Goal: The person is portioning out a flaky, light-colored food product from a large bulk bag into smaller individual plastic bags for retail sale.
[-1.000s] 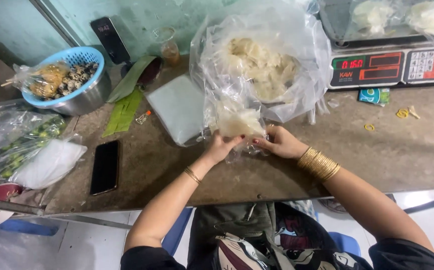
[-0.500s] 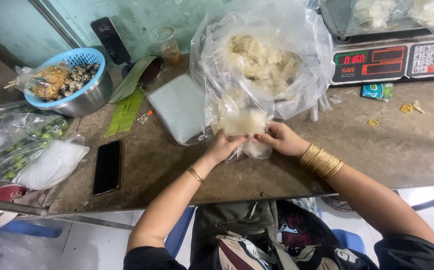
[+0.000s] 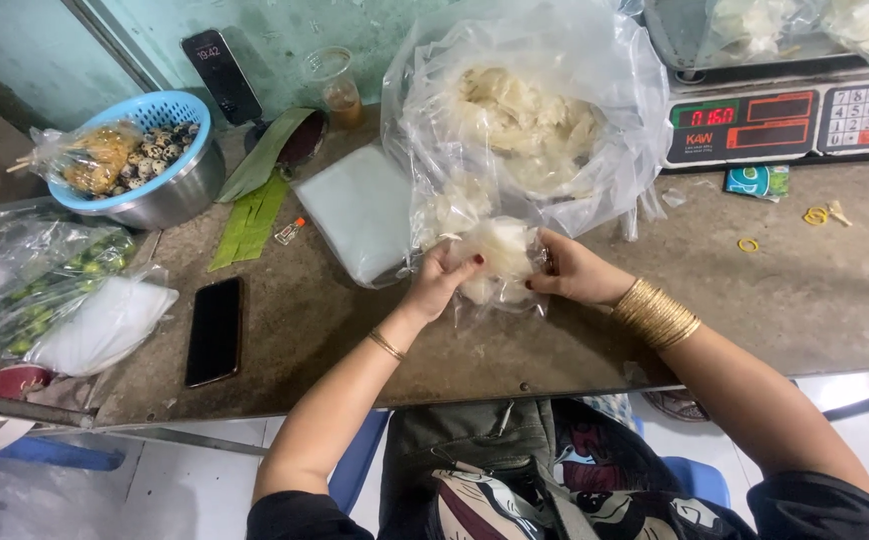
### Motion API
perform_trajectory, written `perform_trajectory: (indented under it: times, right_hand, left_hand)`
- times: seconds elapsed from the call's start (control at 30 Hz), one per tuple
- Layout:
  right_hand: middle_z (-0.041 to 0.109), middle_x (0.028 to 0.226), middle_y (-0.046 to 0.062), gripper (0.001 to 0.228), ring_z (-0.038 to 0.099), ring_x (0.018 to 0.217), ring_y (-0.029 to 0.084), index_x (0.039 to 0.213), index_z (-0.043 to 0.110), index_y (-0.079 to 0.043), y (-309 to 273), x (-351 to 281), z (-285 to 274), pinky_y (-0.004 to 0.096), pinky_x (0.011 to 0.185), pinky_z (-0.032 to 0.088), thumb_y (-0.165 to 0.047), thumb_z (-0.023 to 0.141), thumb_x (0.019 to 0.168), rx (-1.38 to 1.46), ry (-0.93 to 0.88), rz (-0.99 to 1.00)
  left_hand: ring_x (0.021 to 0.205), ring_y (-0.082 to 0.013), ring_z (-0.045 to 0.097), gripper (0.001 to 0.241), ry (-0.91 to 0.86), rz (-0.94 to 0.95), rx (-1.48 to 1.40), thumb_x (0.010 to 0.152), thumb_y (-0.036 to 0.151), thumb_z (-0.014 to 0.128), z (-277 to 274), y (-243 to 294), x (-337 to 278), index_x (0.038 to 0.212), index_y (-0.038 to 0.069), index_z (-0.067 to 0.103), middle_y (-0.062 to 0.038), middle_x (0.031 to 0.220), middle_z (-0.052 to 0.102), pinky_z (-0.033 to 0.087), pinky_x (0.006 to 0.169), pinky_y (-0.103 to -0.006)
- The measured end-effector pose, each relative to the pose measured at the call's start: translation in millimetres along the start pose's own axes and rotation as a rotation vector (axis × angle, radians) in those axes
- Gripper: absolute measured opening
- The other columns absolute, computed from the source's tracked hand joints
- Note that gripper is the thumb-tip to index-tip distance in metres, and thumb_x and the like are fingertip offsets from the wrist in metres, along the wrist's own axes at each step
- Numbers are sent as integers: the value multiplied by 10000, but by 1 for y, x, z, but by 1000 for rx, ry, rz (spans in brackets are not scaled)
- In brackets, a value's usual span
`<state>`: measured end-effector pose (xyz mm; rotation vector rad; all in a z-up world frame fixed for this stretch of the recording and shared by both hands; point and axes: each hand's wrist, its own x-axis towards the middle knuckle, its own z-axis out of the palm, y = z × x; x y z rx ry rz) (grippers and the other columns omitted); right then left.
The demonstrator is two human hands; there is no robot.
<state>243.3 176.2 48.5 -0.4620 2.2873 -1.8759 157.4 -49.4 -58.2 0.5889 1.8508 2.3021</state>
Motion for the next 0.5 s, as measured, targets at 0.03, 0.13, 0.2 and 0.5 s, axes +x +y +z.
perform_trajectory:
  times: [0.03, 0.13, 0.2, 0.5]
  right_hand:
    - [527, 824, -8, 335, 653, 761, 123, 1059, 548, -33, -1, 0, -1, 268, 676, 571, 82, 732, 803, 2, 3, -1]
    - [538, 840, 7, 266, 672, 759, 148, 1040, 572, -12, -4, -1, -4, 264, 663, 570, 106, 668, 822, 59, -34, 45]
    - [497, 864, 26, 300, 592, 819, 153, 1075, 579, -16, -9, 0, -4, 309, 695, 515, -193, 764, 919, 56, -24, -40]
    - [744, 909, 168, 213, 737, 889, 360, 1056, 732, -1, -17, -3, -16, 456, 828, 576, 5, 754, 844, -417, 255, -632]
  left_hand:
    - [950, -80, 678, 262, -3, -1, 2, 867, 188, 858, 1, 4, -1, 1065, 129, 698, 11, 985, 745, 589, 887, -315]
    - [946, -65, 664, 206, -5, 21, 26, 908, 199, 821, 8, 20, -6, 1078, 139, 720, 2, 1005, 754, 584, 894, -310]
    - [936, -87, 680, 212, -63, 54, 50, 916, 193, 806, 16, 38, -12, 1105, 145, 722, -27, 1029, 769, 566, 881, -298]
    - [627, -111, 561, 168, -70, 424, 555, 808, 140, 839, -6, 45, 7, 768, 64, 694, -56, 630, 645, 473, 583, -297]
